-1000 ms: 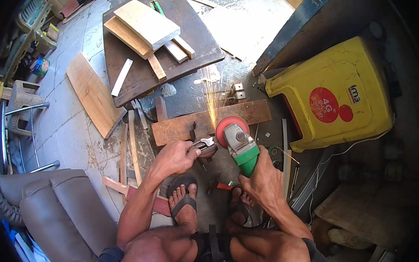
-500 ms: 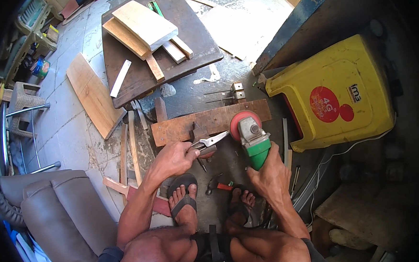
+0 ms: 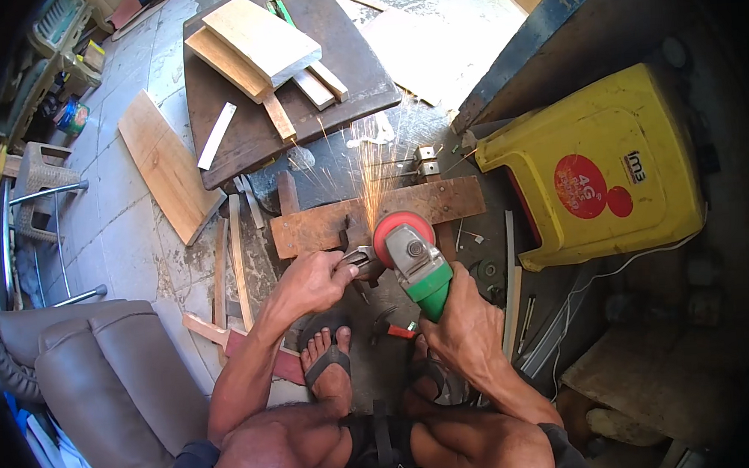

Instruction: The person uses an angle grinder to sharpen or smooth a metal piece held with pliers, then uses a hammer to shape it while secured in a vise.

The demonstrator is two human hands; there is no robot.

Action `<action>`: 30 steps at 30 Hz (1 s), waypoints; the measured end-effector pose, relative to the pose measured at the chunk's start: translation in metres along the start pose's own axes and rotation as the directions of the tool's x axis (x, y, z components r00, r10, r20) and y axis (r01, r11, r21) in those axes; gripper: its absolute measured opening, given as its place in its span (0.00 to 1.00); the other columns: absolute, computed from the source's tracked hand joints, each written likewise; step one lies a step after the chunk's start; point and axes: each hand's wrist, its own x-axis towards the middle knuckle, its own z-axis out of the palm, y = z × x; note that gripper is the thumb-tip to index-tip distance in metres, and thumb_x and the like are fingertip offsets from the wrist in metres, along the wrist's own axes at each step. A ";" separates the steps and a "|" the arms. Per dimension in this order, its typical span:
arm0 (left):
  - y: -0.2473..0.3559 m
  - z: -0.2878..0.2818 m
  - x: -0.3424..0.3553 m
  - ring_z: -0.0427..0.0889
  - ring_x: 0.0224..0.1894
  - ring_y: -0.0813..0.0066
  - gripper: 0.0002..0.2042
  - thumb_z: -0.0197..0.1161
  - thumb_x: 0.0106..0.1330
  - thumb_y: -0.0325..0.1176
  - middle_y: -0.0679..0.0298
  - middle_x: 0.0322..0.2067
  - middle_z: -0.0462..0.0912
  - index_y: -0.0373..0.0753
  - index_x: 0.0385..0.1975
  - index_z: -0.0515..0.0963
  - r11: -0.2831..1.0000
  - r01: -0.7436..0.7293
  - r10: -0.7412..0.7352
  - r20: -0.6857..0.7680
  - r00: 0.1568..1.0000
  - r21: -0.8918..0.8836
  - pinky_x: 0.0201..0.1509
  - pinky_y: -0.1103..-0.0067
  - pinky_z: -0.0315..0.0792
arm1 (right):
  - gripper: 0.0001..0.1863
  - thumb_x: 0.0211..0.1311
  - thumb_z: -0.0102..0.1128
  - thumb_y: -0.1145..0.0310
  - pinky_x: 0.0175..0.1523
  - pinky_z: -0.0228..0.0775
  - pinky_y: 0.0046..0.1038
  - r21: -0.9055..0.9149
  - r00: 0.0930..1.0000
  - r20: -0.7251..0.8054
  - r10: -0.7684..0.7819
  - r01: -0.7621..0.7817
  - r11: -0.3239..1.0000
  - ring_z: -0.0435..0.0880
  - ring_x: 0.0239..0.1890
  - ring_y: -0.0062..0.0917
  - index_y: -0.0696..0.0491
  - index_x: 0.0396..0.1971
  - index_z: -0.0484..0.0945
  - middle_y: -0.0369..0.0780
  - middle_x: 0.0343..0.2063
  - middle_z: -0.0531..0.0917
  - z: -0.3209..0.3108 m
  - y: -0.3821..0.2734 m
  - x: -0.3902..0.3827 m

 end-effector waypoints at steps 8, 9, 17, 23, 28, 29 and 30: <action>0.002 -0.002 -0.001 0.84 0.30 0.40 0.18 0.60 0.71 0.42 0.39 0.24 0.81 0.28 0.34 0.82 1.000 0.009 -0.009 0.010 1.000 -0.009 0.39 0.56 0.74 | 0.44 0.51 0.76 0.67 0.44 0.79 0.56 -0.007 0.999 -0.026 0.034 -0.035 0.999 0.87 0.41 0.58 0.62 0.65 0.61 0.58 0.46 0.81 -0.002 0.005 0.001; 0.003 -0.003 -0.002 0.84 0.30 0.41 0.18 0.60 0.71 0.42 0.39 0.24 0.81 0.28 0.34 0.82 1.000 0.020 -0.019 0.014 1.000 -0.008 0.38 0.56 0.74 | 0.44 0.51 0.76 0.67 0.44 0.79 0.56 -0.006 0.999 -0.023 0.043 -0.043 0.999 0.87 0.41 0.58 0.62 0.65 0.61 0.58 0.46 0.81 -0.003 0.005 0.001; 0.000 0.000 0.000 0.84 0.29 0.41 0.18 0.61 0.71 0.41 0.40 0.23 0.81 0.28 0.33 0.83 1.000 -0.023 0.023 0.002 1.000 -0.016 0.38 0.56 0.74 | 0.44 0.53 0.73 0.66 0.45 0.78 0.57 0.012 0.996 -0.059 0.074 -0.074 0.997 0.86 0.42 0.61 0.63 0.66 0.60 0.61 0.48 0.81 -0.002 0.016 0.002; 0.000 -0.001 -0.001 0.84 0.30 0.41 0.18 0.61 0.71 0.41 0.40 0.24 0.81 0.28 0.33 0.83 0.999 -0.032 0.032 -0.003 0.999 -0.008 0.38 0.56 0.74 | 0.44 0.52 0.73 0.65 0.47 0.78 0.56 0.035 0.992 -0.070 0.106 -0.104 0.994 0.86 0.43 0.61 0.63 0.66 0.60 0.62 0.49 0.81 -0.003 0.019 0.006; 0.004 -0.003 -0.001 0.84 0.31 0.40 0.18 0.61 0.71 0.41 0.39 0.25 0.81 0.28 0.34 0.83 1.000 -0.006 0.006 0.013 1.000 -0.014 0.40 0.56 0.74 | 0.43 0.52 0.74 0.65 0.49 0.79 0.55 0.051 0.984 -0.082 0.158 -0.154 0.987 0.86 0.43 0.61 0.62 0.65 0.61 0.62 0.49 0.82 -0.004 0.024 0.009; 0.005 -0.003 -0.001 0.84 0.32 0.40 0.18 0.61 0.71 0.41 0.39 0.25 0.81 0.28 0.34 0.83 1.000 0.002 -0.001 0.011 1.000 -0.009 0.40 0.56 0.74 | 0.43 0.52 0.74 0.65 0.49 0.79 0.55 0.064 0.982 -0.095 0.165 -0.160 0.985 0.86 0.44 0.61 0.61 0.65 0.61 0.62 0.50 0.82 -0.004 0.025 0.010; 0.005 -0.002 -0.001 0.84 0.32 0.40 0.18 0.61 0.71 0.41 0.39 0.25 0.82 0.28 0.34 0.83 1.000 0.009 -0.009 0.009 1.000 -0.003 0.40 0.56 0.75 | 0.43 0.52 0.74 0.65 0.50 0.79 0.55 0.076 0.979 -0.107 0.173 -0.166 0.983 0.86 0.44 0.61 0.61 0.65 0.61 0.62 0.50 0.82 -0.004 0.027 0.010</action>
